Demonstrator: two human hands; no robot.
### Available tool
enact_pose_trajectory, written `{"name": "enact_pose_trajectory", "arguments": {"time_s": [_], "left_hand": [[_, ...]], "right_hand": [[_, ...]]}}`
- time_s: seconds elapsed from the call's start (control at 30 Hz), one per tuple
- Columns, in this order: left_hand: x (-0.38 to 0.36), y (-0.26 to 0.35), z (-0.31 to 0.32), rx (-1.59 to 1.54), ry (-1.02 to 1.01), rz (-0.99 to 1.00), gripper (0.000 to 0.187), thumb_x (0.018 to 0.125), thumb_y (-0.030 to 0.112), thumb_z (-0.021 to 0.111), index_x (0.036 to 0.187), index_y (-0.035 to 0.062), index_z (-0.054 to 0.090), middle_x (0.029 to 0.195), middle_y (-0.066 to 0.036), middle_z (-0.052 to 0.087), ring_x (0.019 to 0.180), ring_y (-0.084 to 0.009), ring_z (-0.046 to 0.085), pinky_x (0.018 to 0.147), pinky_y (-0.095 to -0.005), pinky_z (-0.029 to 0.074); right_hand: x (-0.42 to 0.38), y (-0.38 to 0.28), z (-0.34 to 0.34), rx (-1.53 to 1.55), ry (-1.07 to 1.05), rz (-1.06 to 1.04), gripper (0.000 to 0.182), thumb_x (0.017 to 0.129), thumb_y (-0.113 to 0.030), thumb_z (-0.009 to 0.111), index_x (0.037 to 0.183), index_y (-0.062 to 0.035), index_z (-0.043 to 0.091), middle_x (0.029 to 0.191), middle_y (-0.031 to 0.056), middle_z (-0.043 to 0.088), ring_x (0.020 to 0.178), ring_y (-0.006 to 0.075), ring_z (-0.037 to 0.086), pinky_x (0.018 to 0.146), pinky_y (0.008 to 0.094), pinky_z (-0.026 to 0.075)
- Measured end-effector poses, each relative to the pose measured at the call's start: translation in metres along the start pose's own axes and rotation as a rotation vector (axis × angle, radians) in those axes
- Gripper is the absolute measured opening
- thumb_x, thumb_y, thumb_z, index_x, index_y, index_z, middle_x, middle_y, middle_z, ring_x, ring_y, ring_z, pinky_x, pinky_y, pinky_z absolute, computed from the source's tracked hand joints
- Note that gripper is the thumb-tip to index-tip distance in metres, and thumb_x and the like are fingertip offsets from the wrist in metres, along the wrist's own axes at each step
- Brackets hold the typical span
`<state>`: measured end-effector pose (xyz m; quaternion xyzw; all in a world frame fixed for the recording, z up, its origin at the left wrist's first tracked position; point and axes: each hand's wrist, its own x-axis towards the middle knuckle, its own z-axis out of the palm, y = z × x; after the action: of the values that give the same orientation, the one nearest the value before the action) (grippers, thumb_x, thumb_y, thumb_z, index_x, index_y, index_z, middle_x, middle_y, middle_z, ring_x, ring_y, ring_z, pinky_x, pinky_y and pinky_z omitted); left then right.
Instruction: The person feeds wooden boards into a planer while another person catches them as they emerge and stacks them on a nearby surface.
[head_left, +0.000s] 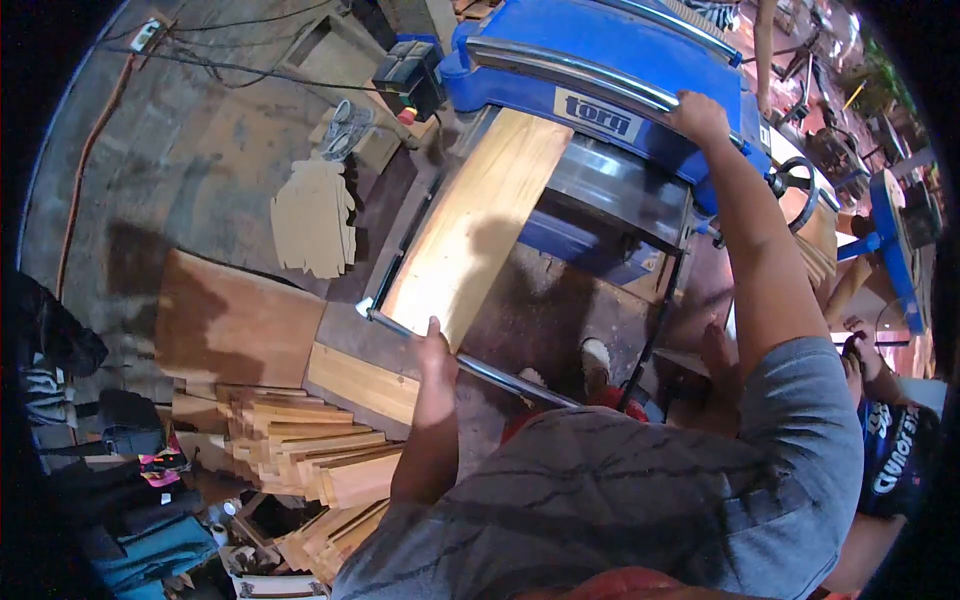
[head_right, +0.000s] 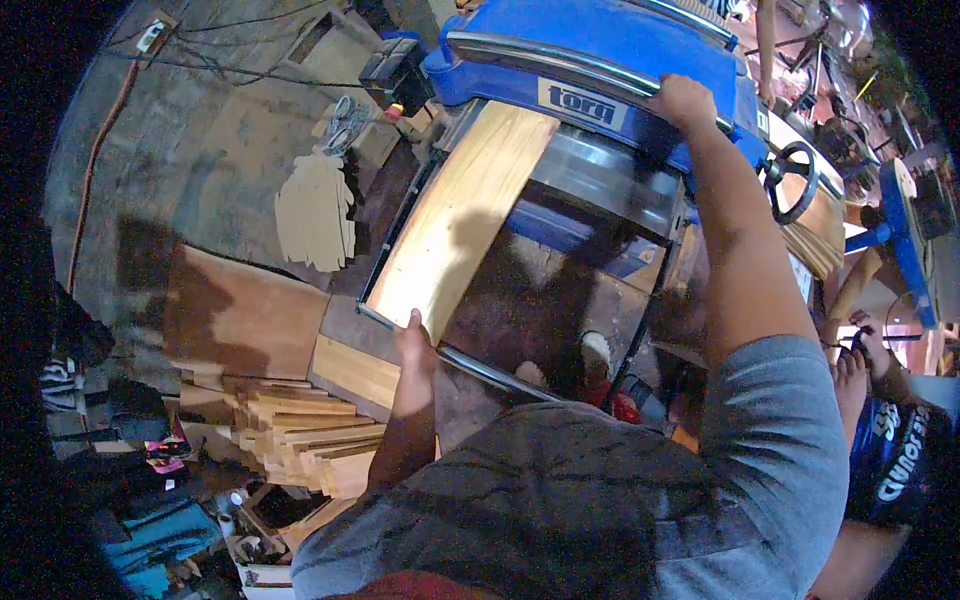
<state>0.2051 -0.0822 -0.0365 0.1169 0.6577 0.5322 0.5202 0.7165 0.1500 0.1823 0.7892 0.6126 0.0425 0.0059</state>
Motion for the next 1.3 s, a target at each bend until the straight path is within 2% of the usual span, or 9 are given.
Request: {"name": "enact_pose_trajectory", "arguments": {"time_s": [0.03,0.1,0.27,0.33,0.47,0.53,0.83,1.03,1.3], "left_hand": [[0.001,-0.001,0.005,-0.07,-0.033,0.102,0.037,0.093,0.007,0.057,0.126,-0.0024,0.044,0.12,-0.012,0.056,0.106,-0.023,0.052,0.092,-0.0359,0.042],[0.012,-0.007,0.006,-0.041,-0.008,0.063,0.041,0.093,0.008,0.056,0.129,-0.0024,0.041,0.123,-0.013,0.053,0.11,-0.0246,0.051,0.095,-0.0377,0.041],[0.008,-0.001,0.023,-0.069,0.021,-0.003,0.047,0.094,0.011,0.056,0.135,-0.0015,0.036,0.131,-0.017,0.047,0.118,-0.0286,0.047,0.101,-0.0435,0.038],[0.008,0.003,0.027,-0.214,-0.138,-0.037,0.046,0.094,0.011,0.054,0.136,-0.0005,0.036,0.134,-0.017,0.046,0.121,-0.03,0.046,0.103,-0.0466,0.036],[0.019,-0.004,0.032,-0.213,-0.13,-0.041,0.044,0.095,0.009,0.052,0.135,-0.0003,0.036,0.134,-0.017,0.046,0.121,-0.0303,0.046,0.103,-0.0469,0.036],[0.021,-0.002,0.037,-0.149,-0.207,0.087,0.045,0.095,0.009,0.052,0.136,0.001,0.036,0.134,-0.016,0.045,0.12,-0.0303,0.047,0.103,-0.0473,0.036],[0.007,0.01,0.071,-0.124,-0.145,-0.03,0.04,0.097,0.014,0.05,0.133,0.0051,0.034,0.127,-0.016,0.049,0.117,-0.0325,0.048,0.085,-0.0523,0.049],[0.032,-0.006,0.08,-0.184,-0.266,-0.022,0.041,0.098,0.014,0.048,0.135,0.004,0.034,0.131,-0.017,0.047,0.116,-0.0329,0.051,0.093,-0.0496,0.046],[0.036,-0.003,0.103,-0.143,-0.305,0.039,0.04,0.101,0.017,0.041,0.135,-0.0018,0.032,0.13,-0.018,0.048,0.115,-0.0323,0.053,0.095,-0.0476,0.045]], "right_hand": [[0.0,0.002,0.002,-0.002,0.0,0.006,0.044,0.079,-0.036,0.065,0.115,-0.0103,0.063,0.111,0.0176,0.065,0.104,0.0355,0.062,0.09,0.0456,0.05],[0.002,0.006,0.007,0.033,0.063,-0.043,0.038,0.079,-0.035,0.062,0.107,-0.0095,0.066,0.107,0.018,0.067,0.101,0.0344,0.064,0.088,0.0448,0.051],[0.001,0.002,0.003,0.032,0.023,-0.003,0.04,0.079,-0.034,0.063,0.111,-0.0104,0.065,0.109,0.0176,0.066,0.102,0.034,0.063,0.089,0.0446,0.05],[-0.002,0.001,-0.001,0.033,0.008,-0.01,0.041,0.079,-0.033,0.062,0.114,-0.0108,0.063,0.111,0.0176,0.066,0.103,0.0342,0.063,0.089,0.045,0.05],[-0.003,0.0,-0.001,0.03,-0.003,0.014,0.04,0.079,-0.033,0.062,0.113,-0.0107,0.064,0.11,0.0175,0.066,0.103,0.0343,0.063,0.089,0.0445,0.05],[-0.001,0.001,0.003,0.027,0.014,0.019,0.04,0.079,-0.033,0.062,0.112,-0.0105,0.064,0.11,0.0175,0.066,0.103,0.0343,0.063,0.089,0.0444,0.05],[-0.004,0.001,-0.002,0.043,0.048,-0.029,0.036,0.078,-0.032,0.062,0.105,-0.0089,0.066,0.101,0.0191,0.068,0.097,0.0361,0.064,0.086,0.0472,0.051],[0.002,0.006,0.011,0.018,0.055,-0.022,0.04,0.08,-0.037,0.062,0.109,-0.0099,0.066,0.106,0.0165,0.067,0.1,0.0345,0.064,0.087,0.0458,0.051],[0.001,0.003,0.006,0.019,0.013,0.013,0.039,0.081,-0.035,0.061,0.11,-0.0102,0.066,0.108,0.0162,0.067,0.102,0.0332,0.064,0.089,0.044,0.051]]}}
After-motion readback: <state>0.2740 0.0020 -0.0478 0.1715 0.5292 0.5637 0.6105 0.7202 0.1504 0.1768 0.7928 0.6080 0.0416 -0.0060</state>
